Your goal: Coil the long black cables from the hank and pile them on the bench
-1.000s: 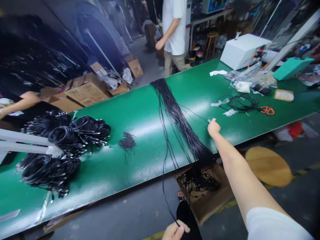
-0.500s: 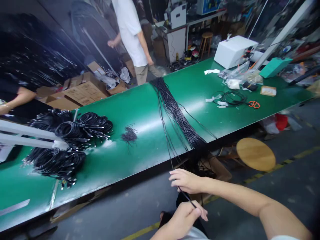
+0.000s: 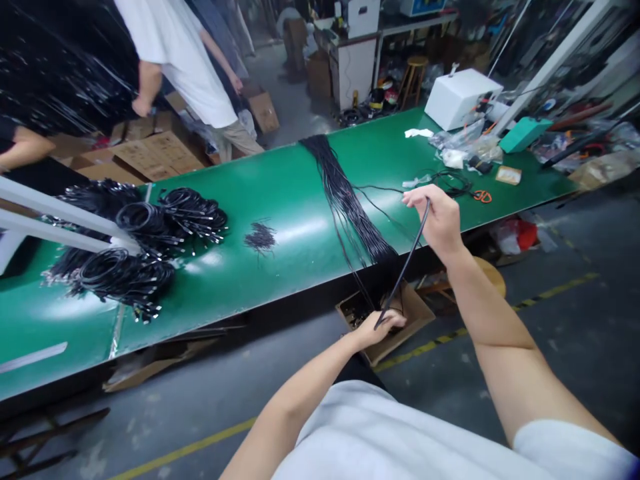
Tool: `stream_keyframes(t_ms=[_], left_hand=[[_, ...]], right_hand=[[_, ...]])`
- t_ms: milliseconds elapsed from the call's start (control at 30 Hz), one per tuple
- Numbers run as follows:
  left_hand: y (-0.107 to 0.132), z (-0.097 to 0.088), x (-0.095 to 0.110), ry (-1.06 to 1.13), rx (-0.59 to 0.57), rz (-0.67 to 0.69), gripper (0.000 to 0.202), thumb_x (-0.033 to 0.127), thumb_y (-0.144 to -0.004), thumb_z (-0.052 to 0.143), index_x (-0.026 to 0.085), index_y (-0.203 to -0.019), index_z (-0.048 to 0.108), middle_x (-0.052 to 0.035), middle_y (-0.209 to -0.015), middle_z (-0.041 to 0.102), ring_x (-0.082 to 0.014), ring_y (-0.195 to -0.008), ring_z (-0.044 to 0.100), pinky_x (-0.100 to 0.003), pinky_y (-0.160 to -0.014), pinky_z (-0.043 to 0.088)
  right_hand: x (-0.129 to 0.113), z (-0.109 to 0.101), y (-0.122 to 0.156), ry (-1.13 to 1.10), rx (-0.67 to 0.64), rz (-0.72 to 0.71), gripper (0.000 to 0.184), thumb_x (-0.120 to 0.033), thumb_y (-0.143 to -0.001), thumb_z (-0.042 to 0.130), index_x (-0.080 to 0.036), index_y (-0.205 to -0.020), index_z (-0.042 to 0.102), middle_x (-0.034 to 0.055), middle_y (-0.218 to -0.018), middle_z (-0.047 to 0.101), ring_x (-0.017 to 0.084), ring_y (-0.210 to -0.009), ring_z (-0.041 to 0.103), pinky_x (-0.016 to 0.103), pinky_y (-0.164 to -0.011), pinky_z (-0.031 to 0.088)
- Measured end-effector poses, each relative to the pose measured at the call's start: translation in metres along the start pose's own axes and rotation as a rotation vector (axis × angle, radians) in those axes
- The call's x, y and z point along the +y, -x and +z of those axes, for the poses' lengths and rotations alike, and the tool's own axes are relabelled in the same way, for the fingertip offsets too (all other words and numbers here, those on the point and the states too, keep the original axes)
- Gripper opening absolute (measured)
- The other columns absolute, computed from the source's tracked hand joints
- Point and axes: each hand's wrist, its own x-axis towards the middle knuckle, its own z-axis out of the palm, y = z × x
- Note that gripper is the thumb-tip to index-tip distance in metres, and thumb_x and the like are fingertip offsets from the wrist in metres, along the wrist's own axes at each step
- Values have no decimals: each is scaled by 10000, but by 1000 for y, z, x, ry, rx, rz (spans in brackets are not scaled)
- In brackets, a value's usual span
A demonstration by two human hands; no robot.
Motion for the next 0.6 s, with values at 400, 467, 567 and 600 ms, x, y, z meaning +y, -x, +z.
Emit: stream_keyframes(t_ms=[400,467,567,600], left_hand=[[-8,-37,94,383,-8,31,273,418,-916,590,147,-884,607,115,-480,399,-28,-433,428,-248,-765,519],[36,-64,125,373,5,41,334,494,-894,596,160,-886,593,137,-469,314,-11,-360,272,-190,-576,458],[119,-114,150,-31,-62,-129,319,450,-831,670,144,-912,633,84,-485,452,-50,-416,410,-197,-533,418],[147,-129,153,-177,-70,-233,295,425,-830,669,141,-903,643,59,-528,507,-64,-461,457,-199,-537,411]], right_hand=[[96,-41,42,-216,253,678,286,-344,-1029,403,-168,-845,533,93,-818,694,120,-684,644,342,-732,548],[121,-66,39,-24,308,853,351,-243,-1032,283,-91,-904,572,203,-895,705,116,-668,659,327,-679,534],[151,-98,37,245,149,895,489,-171,-1004,169,97,-1067,574,421,-1061,614,202,-815,712,335,-624,498],[155,-104,36,290,65,835,532,-186,-1006,144,128,-1096,565,450,-1071,590,232,-839,715,350,-608,487]])
